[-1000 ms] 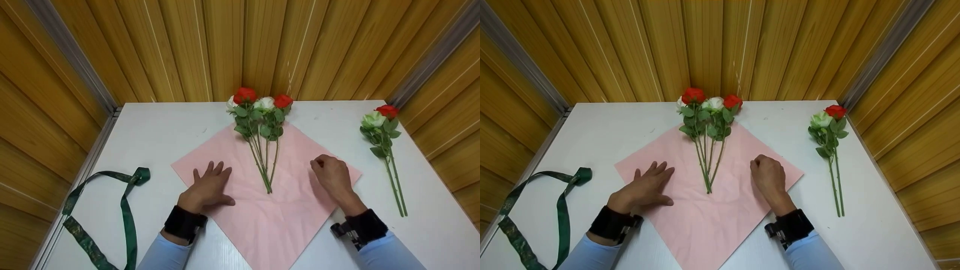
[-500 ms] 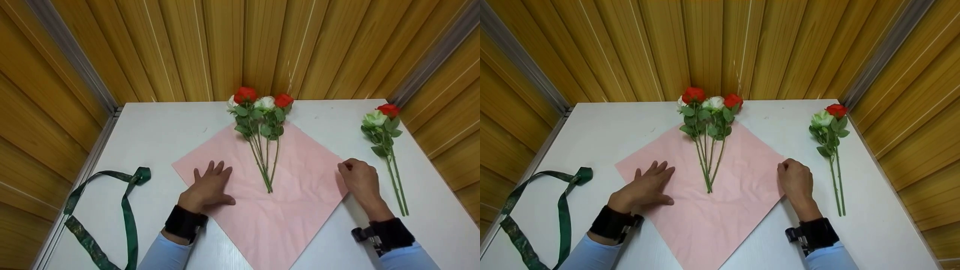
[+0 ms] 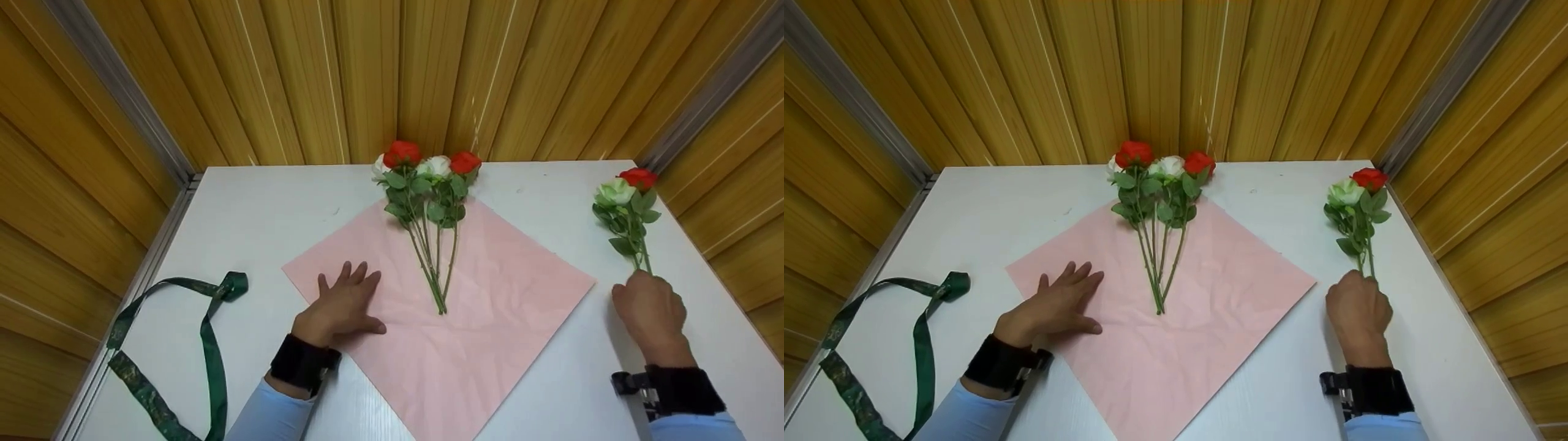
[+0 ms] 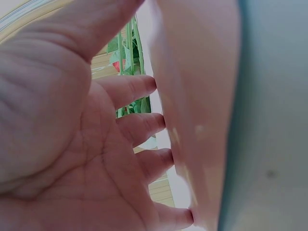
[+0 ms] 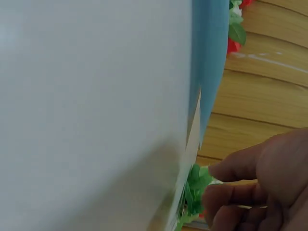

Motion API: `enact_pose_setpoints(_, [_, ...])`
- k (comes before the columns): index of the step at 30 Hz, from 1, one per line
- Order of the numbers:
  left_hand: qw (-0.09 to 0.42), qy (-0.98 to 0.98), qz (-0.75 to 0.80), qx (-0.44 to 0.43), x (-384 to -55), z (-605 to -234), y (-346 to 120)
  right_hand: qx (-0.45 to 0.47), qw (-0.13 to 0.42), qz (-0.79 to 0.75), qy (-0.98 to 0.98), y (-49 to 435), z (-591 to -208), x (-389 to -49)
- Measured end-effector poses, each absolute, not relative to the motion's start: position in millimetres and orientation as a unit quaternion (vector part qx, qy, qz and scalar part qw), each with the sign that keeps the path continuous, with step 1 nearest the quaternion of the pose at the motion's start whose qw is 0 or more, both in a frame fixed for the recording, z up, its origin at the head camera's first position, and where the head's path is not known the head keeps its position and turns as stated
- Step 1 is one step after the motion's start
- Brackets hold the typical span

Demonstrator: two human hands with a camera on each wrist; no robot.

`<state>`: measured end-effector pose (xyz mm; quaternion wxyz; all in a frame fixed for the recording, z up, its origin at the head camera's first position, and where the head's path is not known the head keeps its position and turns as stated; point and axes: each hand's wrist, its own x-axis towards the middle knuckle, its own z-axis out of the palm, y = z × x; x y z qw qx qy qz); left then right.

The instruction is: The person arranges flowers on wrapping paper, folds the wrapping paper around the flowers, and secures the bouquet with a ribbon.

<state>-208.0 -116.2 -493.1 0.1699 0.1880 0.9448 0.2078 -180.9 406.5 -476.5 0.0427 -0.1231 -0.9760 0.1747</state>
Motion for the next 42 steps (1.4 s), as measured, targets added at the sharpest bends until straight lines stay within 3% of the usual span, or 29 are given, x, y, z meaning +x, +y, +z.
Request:
enact_pose_setpoints(8, [0.17, 0.944, 0.209, 0.188, -207.4, -491.5, -116.7, -0.176, -0.094, 0.139, -0.97, 437.5, -463.2, -169.0])
enact_pose_setpoints(12, [0.174, 0.942, 0.218, 0.185, -207.0, -492.2, -117.7, -0.171, -0.127, 0.141, -0.967, 436.8, -464.4, -171.0])
enact_pose_setpoints(27, [0.163, 0.945, 0.204, 0.195, -207.6, -492.9, -117.0, -0.154, -0.088, 0.204, -0.963, 427.3, -473.2, -185.3])
enact_pose_setpoints(42, [0.166, 0.945, 0.204, 0.193, -206.5, -493.3, -117.4, -0.172, 0.004, 0.214, -0.962, 422.5, -477.9, -183.8])
